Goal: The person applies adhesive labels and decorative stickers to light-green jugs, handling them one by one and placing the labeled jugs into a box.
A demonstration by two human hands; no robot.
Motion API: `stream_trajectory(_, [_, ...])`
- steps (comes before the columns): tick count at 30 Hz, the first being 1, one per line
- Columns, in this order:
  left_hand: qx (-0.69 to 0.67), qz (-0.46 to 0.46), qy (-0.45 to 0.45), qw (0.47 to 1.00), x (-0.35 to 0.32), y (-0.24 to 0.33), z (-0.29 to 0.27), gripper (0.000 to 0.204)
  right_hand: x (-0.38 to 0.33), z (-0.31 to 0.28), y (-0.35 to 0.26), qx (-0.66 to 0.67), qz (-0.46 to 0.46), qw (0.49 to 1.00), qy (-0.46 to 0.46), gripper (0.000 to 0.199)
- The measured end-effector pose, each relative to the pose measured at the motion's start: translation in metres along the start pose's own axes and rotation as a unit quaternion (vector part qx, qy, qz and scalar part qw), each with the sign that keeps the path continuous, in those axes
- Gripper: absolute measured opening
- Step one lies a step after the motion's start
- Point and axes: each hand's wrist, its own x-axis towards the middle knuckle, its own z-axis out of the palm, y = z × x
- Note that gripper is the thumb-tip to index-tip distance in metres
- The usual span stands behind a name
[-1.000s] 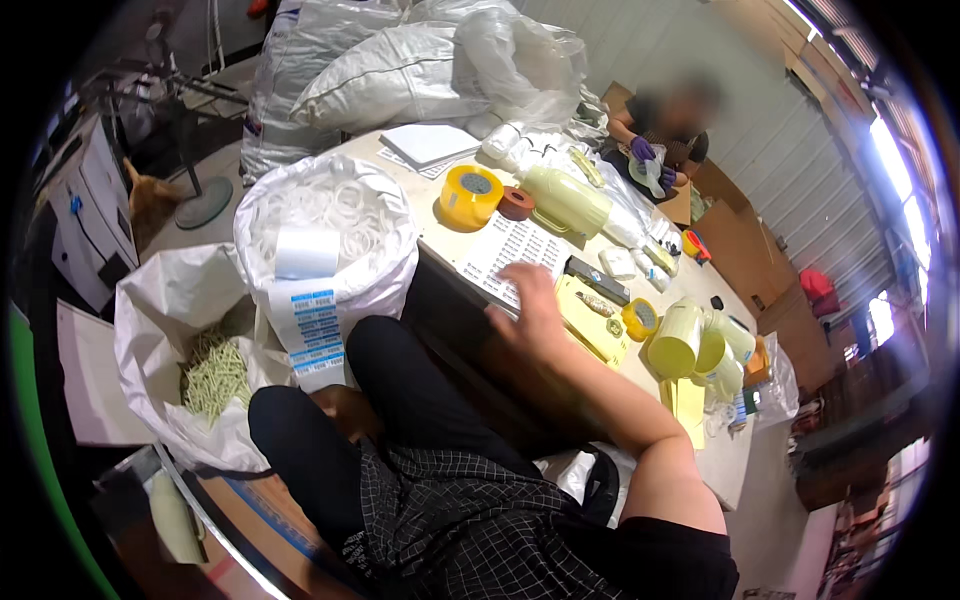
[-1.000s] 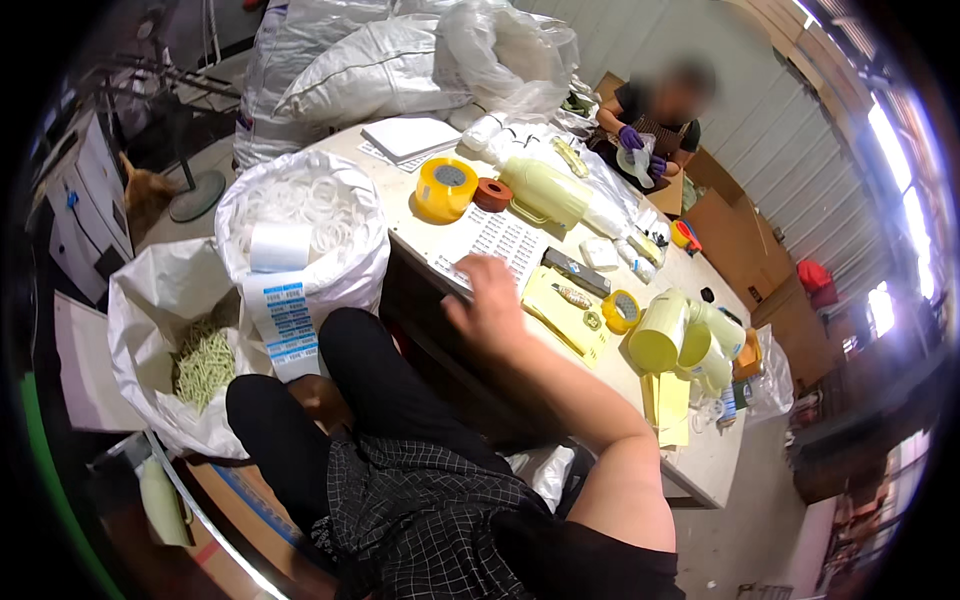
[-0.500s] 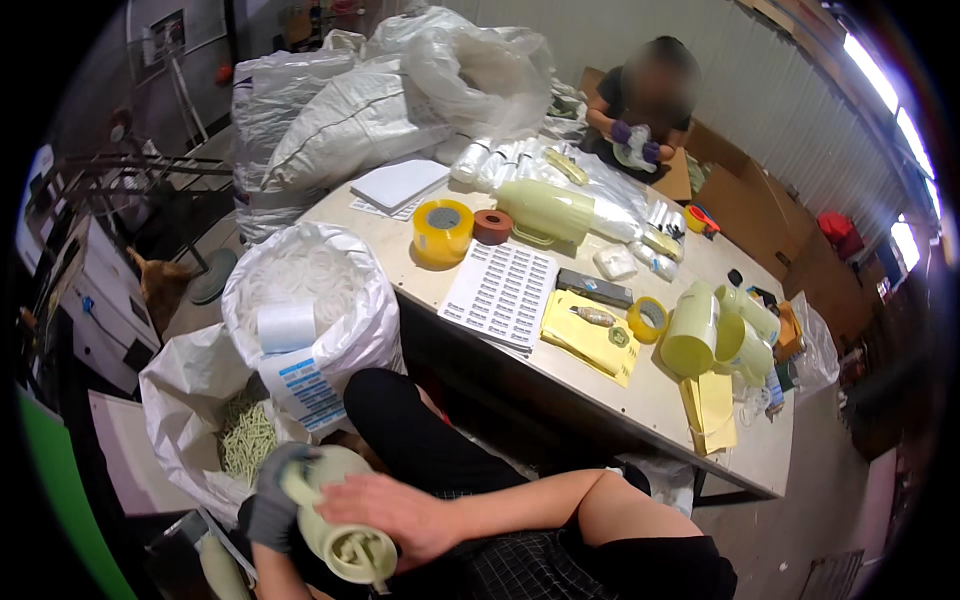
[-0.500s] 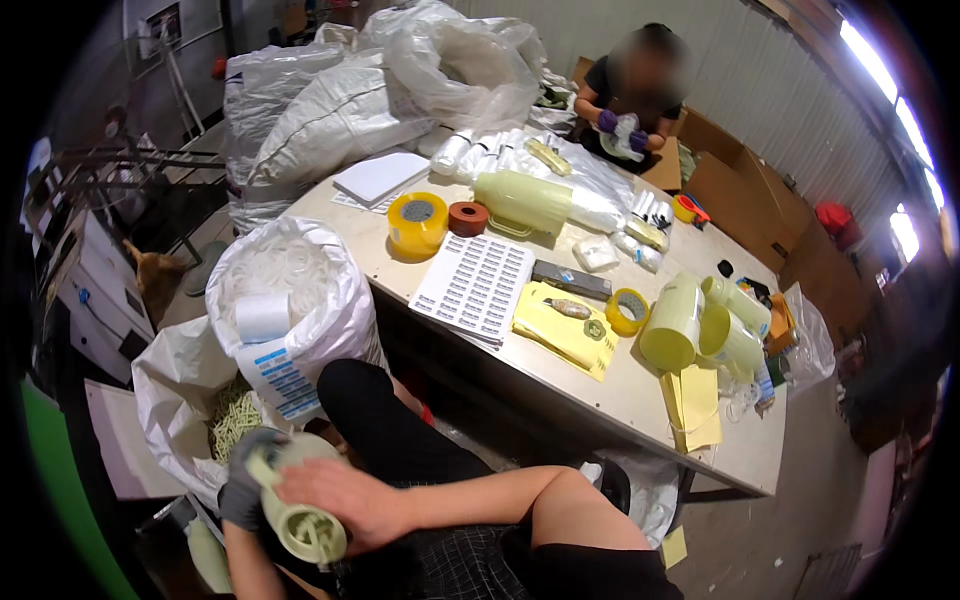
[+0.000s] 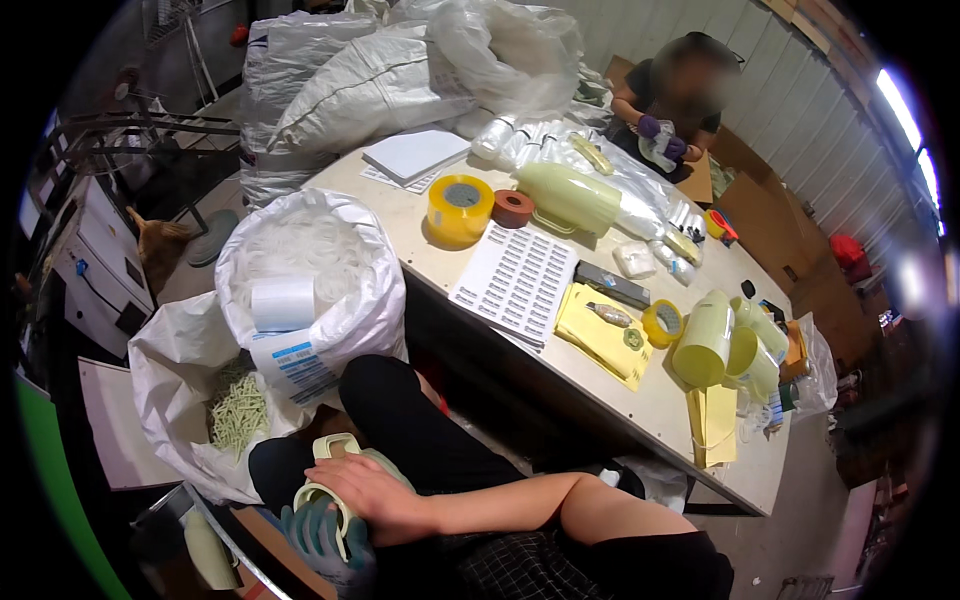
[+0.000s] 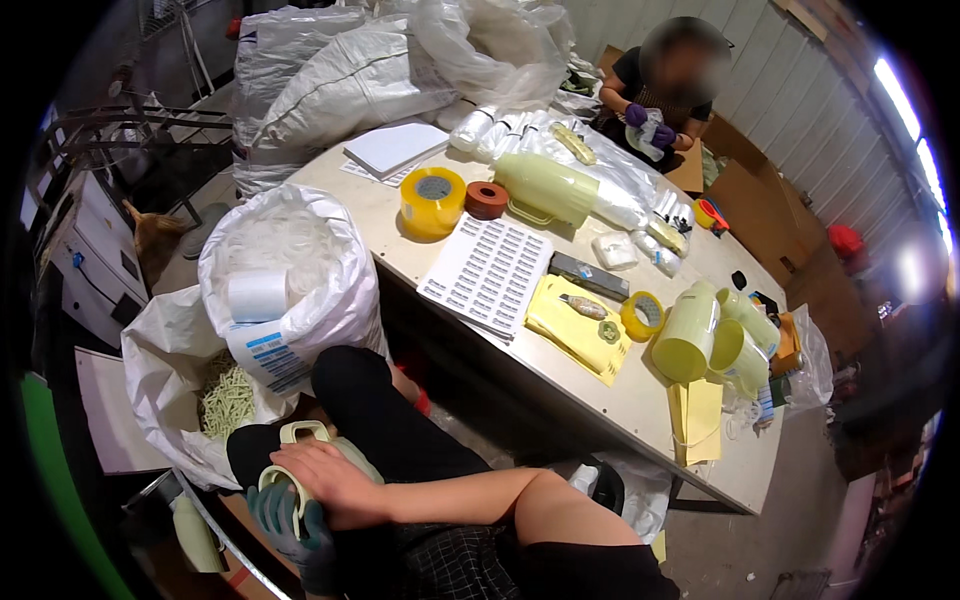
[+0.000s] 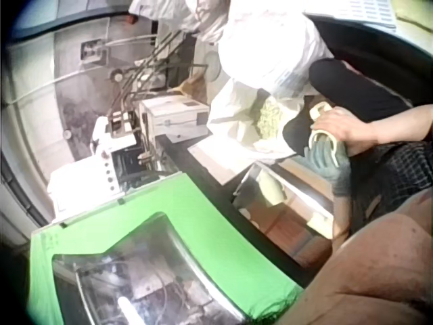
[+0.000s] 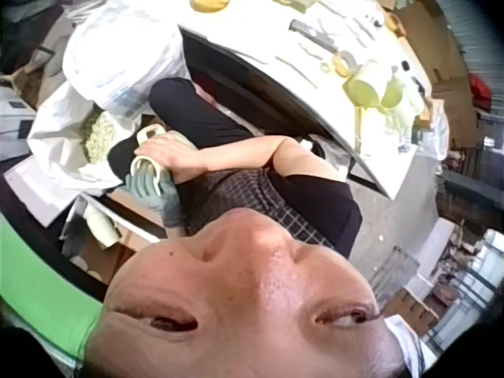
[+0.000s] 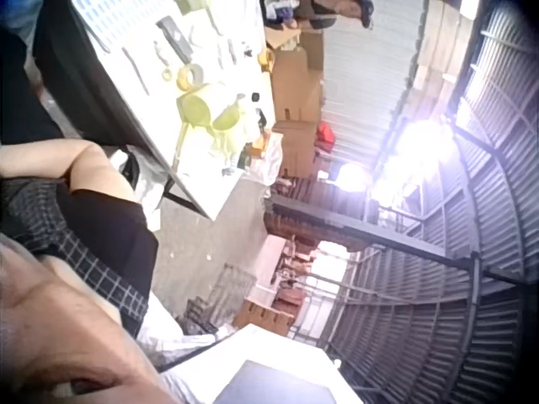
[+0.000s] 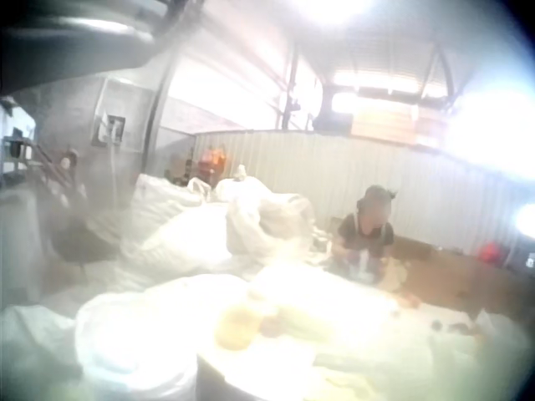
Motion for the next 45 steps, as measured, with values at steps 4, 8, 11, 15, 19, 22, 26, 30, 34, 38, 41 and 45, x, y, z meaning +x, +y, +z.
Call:
stream_trajectory(4, [0.0,-0.026,-0.011,1.0,0.005,0.002,0.014,0.037,-0.008,-0.002,-0.001,0.018,0.028,0.999,0.003,0.089])
stream_trajectory(8, [-0.047,0.003,-0.058,0.997,0.018,0.006,0.016,0.033,-0.004,-0.001,0.006,0.054,0.054,0.997,0.003,0.093])
stream_trajectory(11, [-0.015,-0.066,-0.104,0.992,0.012,0.01,-0.001,0.033,-0.002,-0.001,-0.001,0.066,0.015,0.998,0.009,0.08])
stream_trajectory(15, [0.012,-0.048,-0.082,0.995,0.004,0.008,-0.018,0.04,0.015,-0.001,-0.012,0.037,-0.036,0.998,0.034,0.068])
stream_trajectory(19, [0.12,-0.124,0.101,0.98,0.009,-0.025,-0.034,0.084,0.071,0.029,-0.012,0.073,-0.091,0.993,-0.024,0.071])
stream_trajectory(22, [0.155,-0.16,0.154,0.963,0.035,-0.072,-0.036,0.11,0.124,0.061,-0.001,0.151,-0.147,0.977,0.015,0.082])
stream_trajectory(26, [0.106,-0.086,0.201,0.97,0.055,-0.099,-0.036,0.102,0.153,0.075,0.014,0.182,-0.202,0.96,0.06,0.081])
stream_trajectory(30, [0.035,-0.142,0.177,0.973,0.05,-0.075,-0.031,0.104,0.133,0.037,0.019,0.07,-0.149,0.983,-0.084,0.095])
stream_trajectory(34, [-0.128,-0.166,0.133,0.969,0.026,-0.026,-0.033,0.105,0.108,-0.05,0.04,0.091,-0.082,0.989,-0.087,0.061])
stream_trajectory(38, [-0.173,-0.173,0.029,0.969,0.011,0.014,-0.02,0.097,0.14,-0.109,0.114,-0.185,0.151,0.959,0.153,0.01])
stream_trajectory(41, [-0.149,-0.093,0.015,0.984,0.011,0.026,-0.01,0.092,0.186,-0.116,0.184,-0.356,0.08,0.924,0.113,0.013])
stream_trajectory(45, [-0.11,-0.091,-0.036,0.989,0.017,0.024,-0.01,0.098,0.212,-0.117,0.212,-0.444,0.068,0.888,0.102,0.007])
